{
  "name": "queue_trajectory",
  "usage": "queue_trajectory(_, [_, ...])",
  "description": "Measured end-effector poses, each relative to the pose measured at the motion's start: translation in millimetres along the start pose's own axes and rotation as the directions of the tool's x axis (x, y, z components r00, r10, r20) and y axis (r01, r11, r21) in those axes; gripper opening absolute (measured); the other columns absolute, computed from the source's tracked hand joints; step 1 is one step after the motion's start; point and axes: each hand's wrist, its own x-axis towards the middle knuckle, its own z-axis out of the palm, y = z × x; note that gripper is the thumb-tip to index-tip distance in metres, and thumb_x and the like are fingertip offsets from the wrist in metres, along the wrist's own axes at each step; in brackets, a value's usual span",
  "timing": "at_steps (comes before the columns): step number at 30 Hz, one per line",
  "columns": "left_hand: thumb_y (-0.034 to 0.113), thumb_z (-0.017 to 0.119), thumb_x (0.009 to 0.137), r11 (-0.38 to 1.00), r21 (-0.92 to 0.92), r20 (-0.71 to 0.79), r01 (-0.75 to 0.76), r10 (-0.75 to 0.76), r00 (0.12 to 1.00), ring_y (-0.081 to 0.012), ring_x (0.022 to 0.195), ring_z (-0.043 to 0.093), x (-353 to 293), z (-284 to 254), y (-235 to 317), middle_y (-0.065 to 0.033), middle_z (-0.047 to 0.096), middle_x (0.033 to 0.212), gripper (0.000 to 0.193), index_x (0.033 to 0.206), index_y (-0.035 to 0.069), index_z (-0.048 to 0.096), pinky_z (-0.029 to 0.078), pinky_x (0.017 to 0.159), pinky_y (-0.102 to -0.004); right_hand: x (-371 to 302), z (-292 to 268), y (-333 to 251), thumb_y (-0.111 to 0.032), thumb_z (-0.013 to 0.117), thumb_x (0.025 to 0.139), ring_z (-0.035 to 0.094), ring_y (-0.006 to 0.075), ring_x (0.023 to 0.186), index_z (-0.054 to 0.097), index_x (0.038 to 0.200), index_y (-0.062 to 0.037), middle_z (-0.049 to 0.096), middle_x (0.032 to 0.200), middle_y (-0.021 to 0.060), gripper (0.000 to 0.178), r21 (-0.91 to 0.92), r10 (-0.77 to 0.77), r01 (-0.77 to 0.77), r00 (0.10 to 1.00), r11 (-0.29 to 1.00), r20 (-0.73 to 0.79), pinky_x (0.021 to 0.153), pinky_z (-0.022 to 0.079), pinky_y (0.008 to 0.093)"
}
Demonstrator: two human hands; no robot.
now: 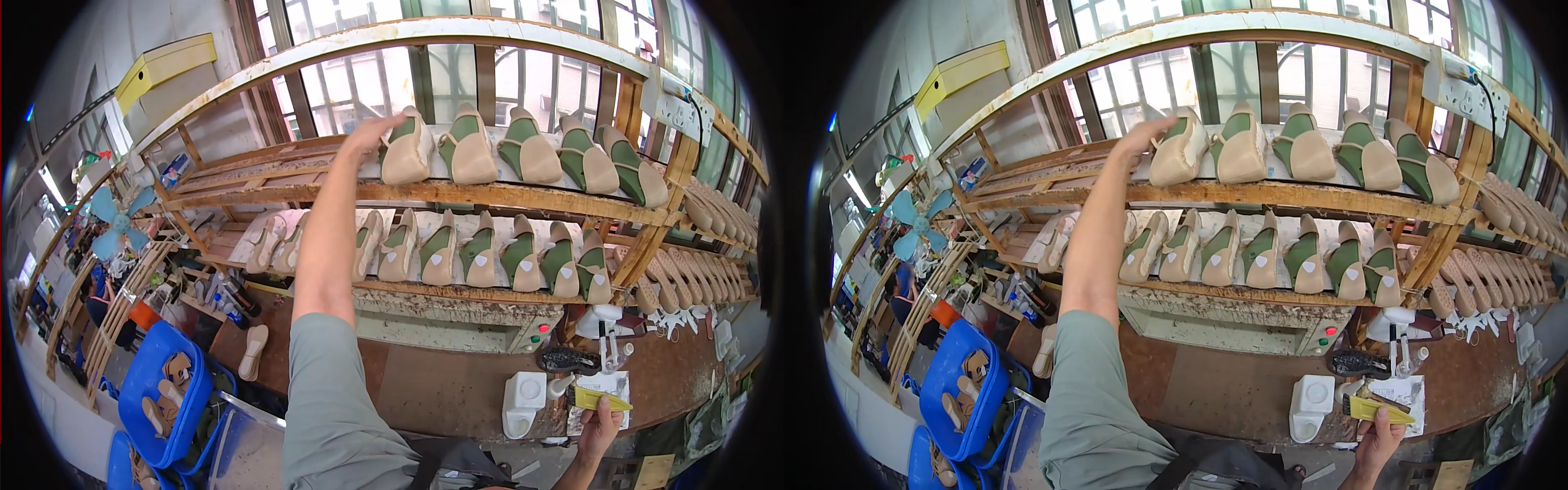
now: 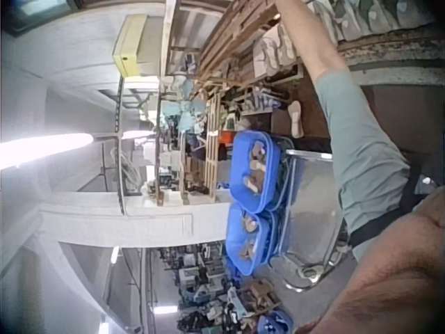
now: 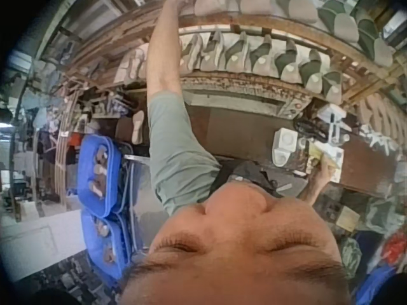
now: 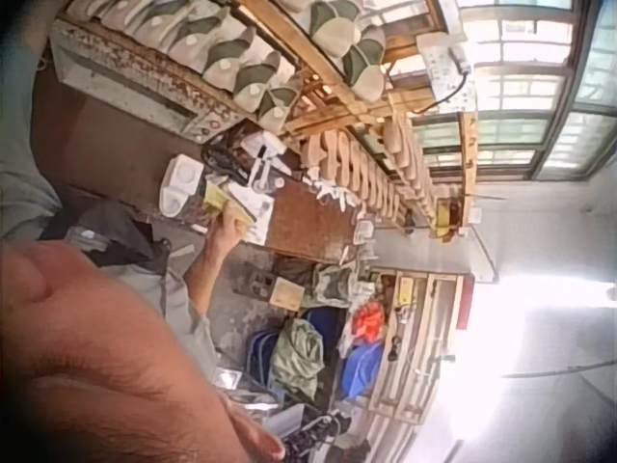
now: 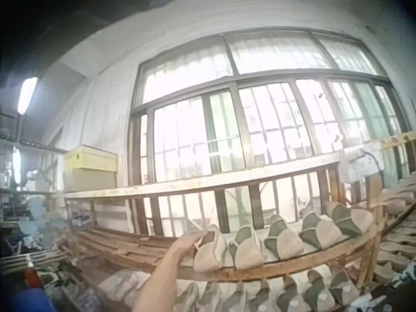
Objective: The worker is using a small yellow brush to apply dark adhesive or sealant along the seam where the green upper meets the beige sole of a sandal mounted on a shoe last, then placing the finished component on a drying rack.
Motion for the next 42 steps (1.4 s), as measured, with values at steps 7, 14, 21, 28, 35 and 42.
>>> queue_trajectory(7, [0.026, 0.062, 0.088, 0.768, -0.147, -0.677, -0.624, 0.382, 0.63, -0.0117, 0.084, 0.054, -186, 20, -41, -0.005, 0.061, 0.094, 0.034, 0.106, -0.004, 0.058, 0.045, 0.076, -0.0255, 28, -29, 54, -0.013, 0.06, 0.088, 0.05, 0.0084, 0.054, 0.059, 0.095, 0.0027, 0.061, 0.077, 0.0058, 0.017, -0.076, 0.187, -0.181, 0.979, 0.981, 0.082, 0.046, 0.038, 0.0209])
queue_trajectory(14, [0.013, 0.069, 0.08, 0.894, -0.387, -0.005, 0.226, -0.247, 0.969, -0.0137, 0.085, 0.058, -533, 269, -289, -0.0057, 0.058, 0.096, 0.026, 0.102, 0.002, 0.06, 0.047, 0.077, -0.0278, 29, -111, 163, -0.015, 0.053, 0.093, 0.062, 0.0163, 0.082, 0.057, 0.108, 0.0096, 0.065, 0.098, 0.0143, 0.029, -0.183, 0.339, -0.3, 0.909, 0.936, 0.243, 0.076, 0.049, 0.0268])
queue_trajectory(21, [0.027, 0.07, 0.076, 0.578, -0.103, -0.79, 0.81, -0.542, 0.286, -0.0317, 0.098, 0.053, -798, 180, -504, -0.0219, 0.053, 0.104, 0.058, 0.117, -0.008, 0.049, 0.044, 0.083, -0.0388, -73, -117, 221, -0.031, 0.049, 0.095, 0.054, 0.0207, 0.079, 0.056, 0.113, 0.0063, 0.06, 0.095, 0.013, 0.042, 0.142, 0.206, -0.331, 0.815, 0.933, 0.542, 0.08, 0.039, 0.0362])
queue_trajectory(28, [0.027, 0.07, 0.076, 0.323, -0.041, -0.995, 0.945, 0.069, -0.067, -0.0392, 0.108, 0.046, -966, 72, -511, -0.0282, 0.044, 0.117, 0.066, 0.122, -0.011, 0.042, 0.036, 0.096, -0.042, -201, -131, 255, -0.027, 0.048, 0.097, 0.049, 0.0147, 0.065, 0.058, 0.093, 0.004, 0.054, 0.071, 0.0078, 0.033, -0.092, 0.302, -0.32, 0.706, 0.943, 0.64, 0.063, 0.038, 0.0274])
queue_trajectory(35, [0.024, 0.072, 0.074, 0.114, 0.452, -0.702, 0.885, 0.657, 0.274, -0.0455, 0.124, 0.034, -988, 51, -303, -0.0263, 0.039, 0.131, 0.067, 0.127, -0.004, 0.042, 0.028, 0.103, -0.0506, -184, -136, 246, -0.029, 0.051, 0.095, 0.048, 0.0124, 0.063, 0.058, 0.089, 0.0021, 0.053, 0.069, 0.0047, 0.033, -0.118, 0.386, -0.415, 0.651, 0.902, 0.654, 0.06, 0.038, 0.0239])
queue_trajectory(42, [0.045, 0.072, 0.07, 0.627, -0.27, -0.88, 0.731, 0.147, -0.452, -0.044, 0.121, 0.04, -1160, -23, -289, -0.033, 0.037, 0.13, 0.099, 0.133, -0.013, 0.023, 0.033, 0.101, -0.0459, -221, -129, 232, -0.025, 0.055, 0.094, 0.049, 0.0107, 0.06, 0.059, 0.086, 0.0017, 0.055, 0.069, 0.0042, 0.028, -0.082, 0.242, -0.25, 0.724, 0.965, 0.646, 0.058, 0.04, 0.0232])
